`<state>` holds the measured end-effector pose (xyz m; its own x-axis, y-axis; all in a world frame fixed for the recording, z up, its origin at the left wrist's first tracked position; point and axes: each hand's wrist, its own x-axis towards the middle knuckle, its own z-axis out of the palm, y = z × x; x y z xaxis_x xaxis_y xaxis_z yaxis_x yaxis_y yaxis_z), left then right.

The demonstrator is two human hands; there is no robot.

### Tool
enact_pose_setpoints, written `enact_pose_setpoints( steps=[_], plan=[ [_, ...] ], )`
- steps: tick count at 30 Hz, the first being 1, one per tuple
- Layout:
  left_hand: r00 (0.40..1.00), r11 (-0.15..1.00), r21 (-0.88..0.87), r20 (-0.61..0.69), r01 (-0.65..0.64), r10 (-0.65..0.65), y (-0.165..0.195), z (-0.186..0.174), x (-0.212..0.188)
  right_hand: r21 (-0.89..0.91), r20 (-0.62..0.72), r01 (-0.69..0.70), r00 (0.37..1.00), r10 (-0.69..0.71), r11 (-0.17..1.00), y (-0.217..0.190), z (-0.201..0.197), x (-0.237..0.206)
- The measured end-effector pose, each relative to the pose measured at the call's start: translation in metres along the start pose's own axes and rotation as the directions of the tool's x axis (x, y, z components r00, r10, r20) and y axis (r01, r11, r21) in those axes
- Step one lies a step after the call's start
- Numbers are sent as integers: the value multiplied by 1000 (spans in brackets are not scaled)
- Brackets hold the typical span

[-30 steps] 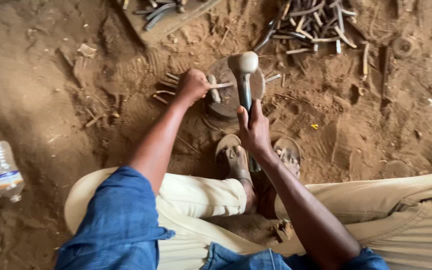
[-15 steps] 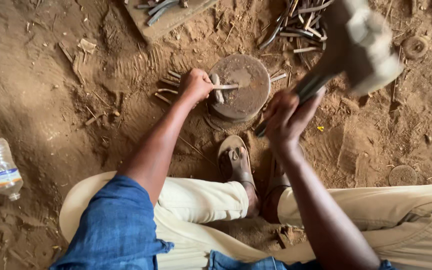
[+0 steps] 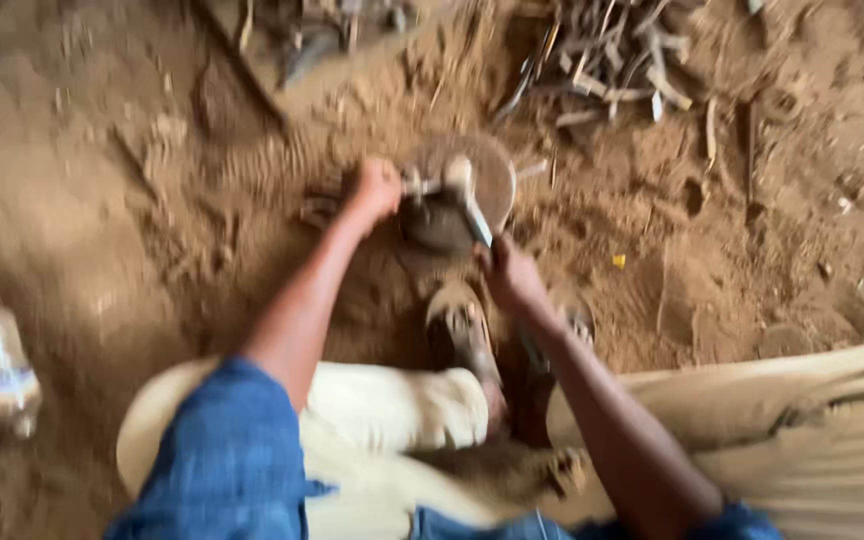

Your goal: The person sits on the ground and uses a hammer to strike small metal rods placed on a circular metal plate. They repeatedly pick up rods from a pile, position them on the plate, and hit them with the hammer.

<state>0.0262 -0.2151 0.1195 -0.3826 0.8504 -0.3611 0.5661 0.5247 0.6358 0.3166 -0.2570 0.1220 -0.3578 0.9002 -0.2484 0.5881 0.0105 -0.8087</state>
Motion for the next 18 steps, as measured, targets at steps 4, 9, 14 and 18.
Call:
enact_pose_setpoints(
  steps=[4, 9, 14, 18],
  plan=[
    [997, 986, -146, 19, 78, -76, -11, -28, -1, -6, -43, -114, 993, 114, 993, 3, 7, 0],
    [973, 978, 29, -112, 204, -200, -46, -62, -2, 15, -18, -147, 989, 148, 989, 4, 23, 1],
    [939, 969, 198, -335, 149, -76, -55, -82, -1, 63, -21, -130, 991, 132, 990, 5, 29, 0],
    [886, 909, 254, -415, 331, -207, -53, -95, 17, 61, 3, -169, 986, 169, 984, 3, 25, 0]
  ],
)
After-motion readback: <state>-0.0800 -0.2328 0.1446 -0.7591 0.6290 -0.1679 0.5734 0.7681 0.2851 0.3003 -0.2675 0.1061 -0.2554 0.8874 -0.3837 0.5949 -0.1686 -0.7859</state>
